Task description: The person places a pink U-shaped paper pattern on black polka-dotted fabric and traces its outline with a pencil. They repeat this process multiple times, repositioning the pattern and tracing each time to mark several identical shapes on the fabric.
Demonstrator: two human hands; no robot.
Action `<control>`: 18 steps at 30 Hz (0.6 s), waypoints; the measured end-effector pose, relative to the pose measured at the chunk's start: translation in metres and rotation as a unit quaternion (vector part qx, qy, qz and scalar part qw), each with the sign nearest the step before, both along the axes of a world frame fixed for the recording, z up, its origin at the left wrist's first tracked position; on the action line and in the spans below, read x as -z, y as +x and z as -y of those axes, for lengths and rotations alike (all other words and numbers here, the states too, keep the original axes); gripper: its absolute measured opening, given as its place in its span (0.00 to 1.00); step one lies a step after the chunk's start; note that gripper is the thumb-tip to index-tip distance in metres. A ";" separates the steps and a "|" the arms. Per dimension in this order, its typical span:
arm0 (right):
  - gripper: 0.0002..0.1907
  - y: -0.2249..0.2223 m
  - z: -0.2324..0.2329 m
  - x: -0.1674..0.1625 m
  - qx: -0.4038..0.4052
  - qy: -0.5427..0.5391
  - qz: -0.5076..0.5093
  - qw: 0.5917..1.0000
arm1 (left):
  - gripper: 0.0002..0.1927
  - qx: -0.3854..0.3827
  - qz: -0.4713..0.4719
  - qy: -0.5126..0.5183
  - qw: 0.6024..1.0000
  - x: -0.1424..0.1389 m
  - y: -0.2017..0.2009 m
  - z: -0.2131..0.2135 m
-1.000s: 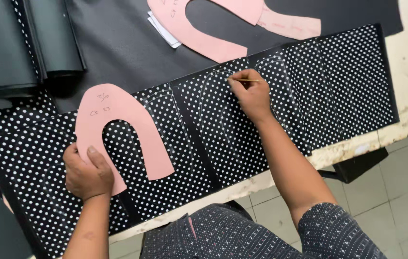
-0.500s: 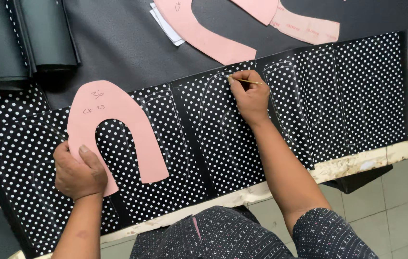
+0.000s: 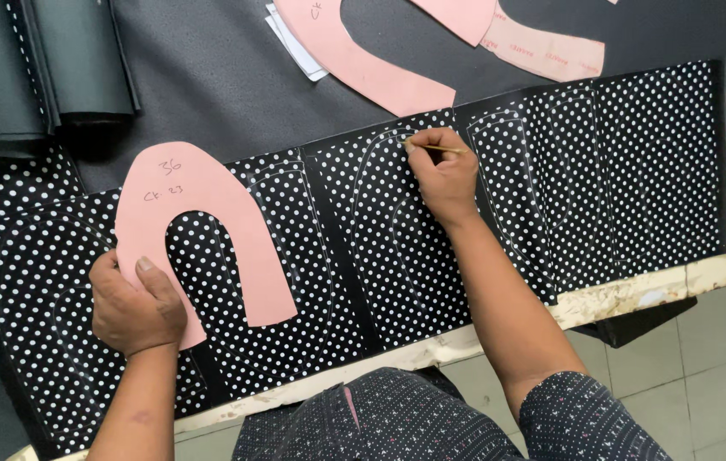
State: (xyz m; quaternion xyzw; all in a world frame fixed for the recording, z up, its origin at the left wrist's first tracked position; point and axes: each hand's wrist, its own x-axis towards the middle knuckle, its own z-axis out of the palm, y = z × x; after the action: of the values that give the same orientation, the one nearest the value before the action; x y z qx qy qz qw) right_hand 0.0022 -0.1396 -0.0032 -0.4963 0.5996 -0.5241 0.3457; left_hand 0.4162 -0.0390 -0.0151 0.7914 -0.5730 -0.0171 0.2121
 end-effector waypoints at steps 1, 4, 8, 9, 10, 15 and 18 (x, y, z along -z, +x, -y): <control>0.05 -0.003 -0.003 0.000 0.007 -0.005 0.012 1.000 | 0.21 0.001 0.000 0.000 1.000 0.001 0.000 -0.001; 0.06 -0.013 -0.015 -0.002 0.028 -0.012 0.047 0.998 | 0.21 0.006 0.013 -0.005 1.000 0.005 0.002 -0.002; 0.05 -0.039 -0.061 -0.007 0.060 0.028 0.059 0.996 | 0.22 -0.005 0.032 0.013 0.999 0.013 0.006 -0.004; 0.04 -0.048 -0.074 -0.008 0.068 0.042 0.054 0.995 | 0.22 -0.007 0.040 0.015 0.999 0.016 0.007 -0.005; 0.04 -0.059 -0.087 -0.009 0.079 0.043 0.052 0.995 | 0.22 -0.009 0.048 0.018 0.999 0.018 0.008 -0.006; 0.03 -0.125 -0.158 -0.010 0.163 0.032 0.075 0.983 | 0.22 0.023 0.083 -0.014 0.996 0.026 0.016 -0.007; 0.03 -0.167 -0.192 -0.006 0.237 0.010 0.266 0.935 | 0.23 0.046 0.089 -0.031 0.994 0.024 0.015 -0.011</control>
State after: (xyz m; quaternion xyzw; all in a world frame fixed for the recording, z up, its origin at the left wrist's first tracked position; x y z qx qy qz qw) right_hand -0.1648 0.0523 0.0024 -0.1794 0.5911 -0.6975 0.3631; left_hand 0.4312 -0.0283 -0.0395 0.7556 -0.6259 0.0614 0.1831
